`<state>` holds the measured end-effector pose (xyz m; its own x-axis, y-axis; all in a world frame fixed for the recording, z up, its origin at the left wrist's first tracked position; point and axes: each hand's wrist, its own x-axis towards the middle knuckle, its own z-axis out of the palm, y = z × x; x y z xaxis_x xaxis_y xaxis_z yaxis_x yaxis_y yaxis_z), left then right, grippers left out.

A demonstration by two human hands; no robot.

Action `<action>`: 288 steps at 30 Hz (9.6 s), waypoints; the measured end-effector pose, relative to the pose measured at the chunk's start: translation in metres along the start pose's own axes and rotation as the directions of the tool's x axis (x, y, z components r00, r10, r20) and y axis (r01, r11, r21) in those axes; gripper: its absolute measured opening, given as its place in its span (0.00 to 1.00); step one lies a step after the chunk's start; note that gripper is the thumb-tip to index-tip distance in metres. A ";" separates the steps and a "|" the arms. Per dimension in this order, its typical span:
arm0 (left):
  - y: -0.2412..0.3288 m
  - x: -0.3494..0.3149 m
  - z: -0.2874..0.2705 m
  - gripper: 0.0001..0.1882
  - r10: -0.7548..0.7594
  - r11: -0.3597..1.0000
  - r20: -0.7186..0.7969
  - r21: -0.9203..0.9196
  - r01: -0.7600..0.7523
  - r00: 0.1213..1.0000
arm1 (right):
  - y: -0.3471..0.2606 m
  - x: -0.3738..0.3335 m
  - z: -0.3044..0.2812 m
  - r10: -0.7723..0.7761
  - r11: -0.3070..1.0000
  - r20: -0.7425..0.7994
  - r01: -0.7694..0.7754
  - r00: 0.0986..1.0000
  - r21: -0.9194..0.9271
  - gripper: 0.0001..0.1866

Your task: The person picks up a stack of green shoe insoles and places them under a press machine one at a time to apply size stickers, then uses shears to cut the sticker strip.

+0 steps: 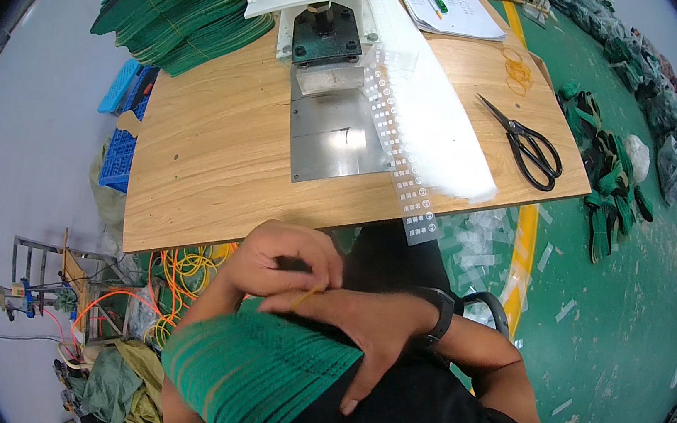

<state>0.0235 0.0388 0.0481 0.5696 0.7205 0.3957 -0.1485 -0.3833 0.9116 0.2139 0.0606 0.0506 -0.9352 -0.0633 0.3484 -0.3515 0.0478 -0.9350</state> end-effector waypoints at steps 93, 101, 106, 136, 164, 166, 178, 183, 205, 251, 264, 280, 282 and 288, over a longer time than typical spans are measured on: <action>-0.006 -0.035 -0.097 0.11 -0.061 0.722 -0.790 0.387 0.574 0.610 | -0.052 -0.099 -0.150 -0.307 0.415 -0.817 -0.703 0.489 -0.577 0.18; 0.048 -0.034 -0.277 0.23 0.479 0.141 -0.561 0.808 0.572 0.675 | 0.010 -0.009 -0.183 0.038 0.152 -0.846 -0.840 0.532 -0.521 0.27; 0.084 0.007 -0.336 0.43 0.587 -0.271 -0.324 0.785 0.557 0.742 | 0.041 -0.004 -0.225 0.001 0.316 -0.812 -0.770 0.584 -0.554 0.18; 0.061 -0.126 -0.156 0.48 -0.088 0.233 -0.802 0.560 0.795 0.591 | 0.011 0.088 -0.083 -0.008 0.744 -0.541 -0.356 0.841 -0.565 0.20; 0.041 -0.096 -0.111 0.41 0.003 0.307 -0.899 0.417 0.856 0.437 | 0.081 0.172 -0.066 -0.202 0.346 -0.488 -0.404 0.849 -0.847 0.24; 0.036 -0.095 -0.139 0.38 0.016 0.360 -0.869 0.466 0.808 0.494 | 0.090 0.175 -0.073 -0.223 0.356 -0.473 -0.381 0.852 -0.854 0.20; 0.047 -0.082 -0.250 0.43 0.154 0.079 -0.737 0.674 0.735 0.659 | -0.038 0.033 -0.096 0.208 0.299 -0.626 -0.659 0.751 -0.691 0.21; 0.060 0.001 -0.101 0.45 -0.223 0.221 -0.223 0.936 0.272 0.949 | -0.005 0.012 -0.092 0.114 0.327 -0.583 -0.585 0.804 -0.743 0.26; 0.085 -0.056 -0.080 0.44 0.227 0.246 -0.332 0.929 0.276 0.915 | -0.025 0.084 -0.093 0.104 0.383 -0.207 -0.231 0.973 -0.894 0.29; 0.026 -0.107 -0.077 0.29 0.112 0.640 -0.731 0.572 0.514 0.674 | 0.015 -0.006 -0.088 -0.081 0.643 -0.678 -0.482 0.731 -0.596 0.21; -0.012 -0.098 -0.083 0.22 -0.056 0.879 -0.857 0.202 0.432 0.513 | 0.036 -0.012 -0.089 -0.154 0.672 -0.829 -0.558 0.537 -0.486 0.18; 0.007 -0.133 -0.078 0.62 -0.215 0.695 -0.724 0.358 0.624 0.655 | 0.021 -0.035 -0.072 0.019 0.424 -0.740 -0.676 0.673 -0.603 0.41; 0.009 -0.127 -0.079 0.61 -0.227 0.674 -0.737 0.353 0.649 0.637 | 0.021 -0.032 -0.072 -0.001 0.420 -0.744 -0.674 0.669 -0.607 0.40; 0.003 -0.123 -0.103 0.61 -0.162 0.608 -0.740 0.445 0.657 0.652 | 0.033 -0.009 -0.084 -0.099 0.372 -0.739 -0.664 0.666 -0.648 0.36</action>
<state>-0.1302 0.0080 0.0139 -0.2030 0.9601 0.1925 0.6439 -0.0172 0.7649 0.2073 0.1467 0.0219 -0.6193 0.6901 0.3744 0.4631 0.7062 -0.5356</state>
